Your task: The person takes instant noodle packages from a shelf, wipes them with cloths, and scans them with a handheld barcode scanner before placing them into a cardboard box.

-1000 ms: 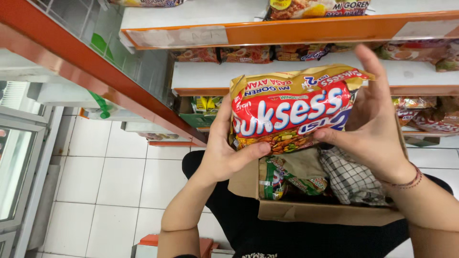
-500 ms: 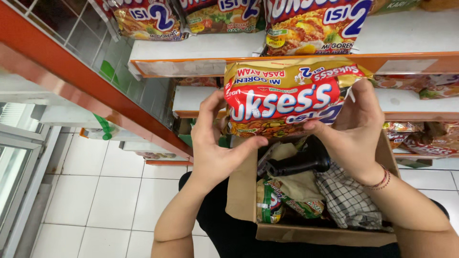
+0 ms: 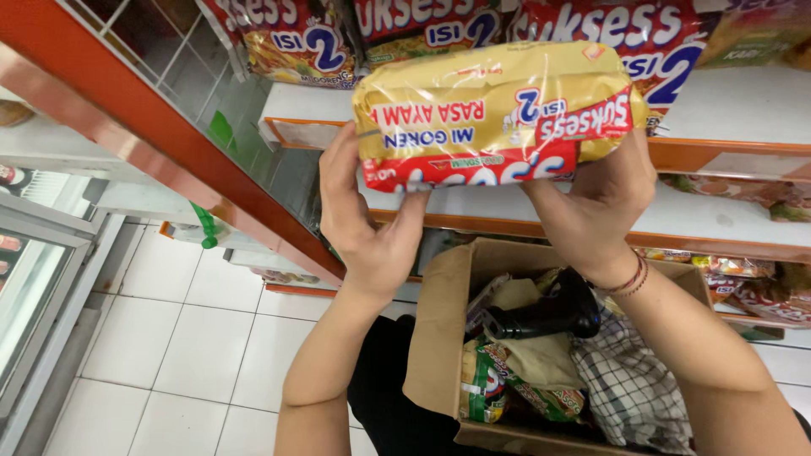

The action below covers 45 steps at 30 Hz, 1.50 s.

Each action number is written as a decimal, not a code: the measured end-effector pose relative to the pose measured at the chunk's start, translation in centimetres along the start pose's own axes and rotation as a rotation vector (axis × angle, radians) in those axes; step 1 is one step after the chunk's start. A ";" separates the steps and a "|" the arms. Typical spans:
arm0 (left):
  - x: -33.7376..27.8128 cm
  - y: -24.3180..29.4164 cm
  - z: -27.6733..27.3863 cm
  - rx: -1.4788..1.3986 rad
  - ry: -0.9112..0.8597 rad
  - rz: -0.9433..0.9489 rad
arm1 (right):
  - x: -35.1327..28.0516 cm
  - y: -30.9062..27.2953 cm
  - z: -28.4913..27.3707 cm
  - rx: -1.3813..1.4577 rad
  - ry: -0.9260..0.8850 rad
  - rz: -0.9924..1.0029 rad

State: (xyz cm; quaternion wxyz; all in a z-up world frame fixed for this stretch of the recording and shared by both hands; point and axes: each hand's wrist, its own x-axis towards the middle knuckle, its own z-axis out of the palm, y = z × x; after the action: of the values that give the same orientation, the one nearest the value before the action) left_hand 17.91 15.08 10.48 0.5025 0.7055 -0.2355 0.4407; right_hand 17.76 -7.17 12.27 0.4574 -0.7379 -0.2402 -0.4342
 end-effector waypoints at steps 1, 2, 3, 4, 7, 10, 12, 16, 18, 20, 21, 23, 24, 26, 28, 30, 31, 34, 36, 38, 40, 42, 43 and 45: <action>0.1 -0.5 -0.1 -0.025 0.019 -0.032 | 0.4 -0.4 0.6 -0.021 -0.016 -0.026; 0.3 -1.0 -0.3 -0.050 0.040 -0.064 | 1.0 -0.6 1.2 -0.042 -0.033 -0.054; 0.5 -1.5 -0.6 -0.093 0.065 -0.077 | 1.4 -1.0 1.8 -0.124 -0.044 -0.109; 0.7 -2.1 -1.1 -0.135 0.091 -0.089 | 1.7 -1.3 2.5 -0.203 -0.053 -0.166; 1.5 -3.6 -2.9 -0.011 0.134 -0.039 | 3.1 -1.2 5.6 0.133 -0.088 -0.044; 2.6 -5.1 -4.3 0.097 0.156 -0.075 | 3.7 -0.7 8.0 0.155 -0.130 -0.045; 3.4 -5.9 -5.2 0.158 0.175 -0.075 | 4.0 -0.5 9.7 0.174 -0.146 -0.037; 4.2 -7.3 -6.1 0.257 0.200 -0.044 | 4.1 -0.2 12.5 0.149 -0.167 -0.030; 4.3 -8.1 -6.4 0.208 0.206 -0.089 | 4.1 0.0 13.4 0.084 -0.170 -0.055; 4.5 -9.1 -6.4 0.109 0.213 -0.149 | 4.0 0.1 14.0 0.018 -0.170 -0.083; 4.5 -9.5 -6.3 0.063 0.208 -0.168 | 4.0 0.1 14.2 -0.015 -0.169 -0.097; 4.6 -10.3 -6.2 -0.034 0.192 -0.205 | 3.8 0.2 14.5 -0.076 -0.169 -0.119; 4.7 -10.6 -6.1 0.008 0.191 -0.204 | 3.8 0.2 14.6 -0.103 -0.171 -0.129; 4.6 -11.0 -6.0 0.091 0.188 -0.202 | 3.8 0.1 14.8 -0.137 -0.172 -0.146; 4.6 -11.3 -6.0 0.139 0.189 -0.201 | 3.8 -0.1 15.0 -0.150 -0.173 -0.157; 4.4 -11.5 -6.0 0.200 0.180 -0.192 | 3.8 -0.1 15.1 -0.204 -0.166 -0.200; 4.2 -11.6 -6.1 0.238 0.170 -0.183 | 3.8 -0.2 15.2 -0.232 -0.163 -0.221; 4.1 -11.7 -6.2 0.319 0.144 -0.134 | 3.7 -0.3 15.3 -0.207 -0.195 -0.167; 4.0 -11.8 -6.3 0.342 0.129 -0.129 | 3.7 -0.3 15.4 -0.202 -0.210 -0.143; 4.0 -11.8 -6.3 0.342 0.114 -0.156 | 3.7 -0.2 15.6 -0.188 -0.219 -0.130; 4.2 -11.7 -6.1 0.315 0.130 -0.187 | 3.8 -0.2 15.9 -0.166 -0.222 -0.126; 4.5 -11.6 -6.0 0.292 0.142 -0.199 | 3.8 -0.2 16.3 -0.174 -0.224 -0.147; 4.6 -11.5 -5.9 0.283 0.146 -0.195 | 3.8 -0.2 16.5 -0.177 -0.226 -0.156; 4.8 -11.3 -6.0 0.239 0.172 -0.159 | 3.8 -0.3 16.7 -0.202 -0.239 -0.166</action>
State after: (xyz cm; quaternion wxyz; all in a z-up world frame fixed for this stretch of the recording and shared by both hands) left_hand 26.76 25.46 9.55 0.4665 0.7366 -0.0809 0.4830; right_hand 26.48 7.53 12.31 0.3120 -0.8042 -0.3080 -0.4013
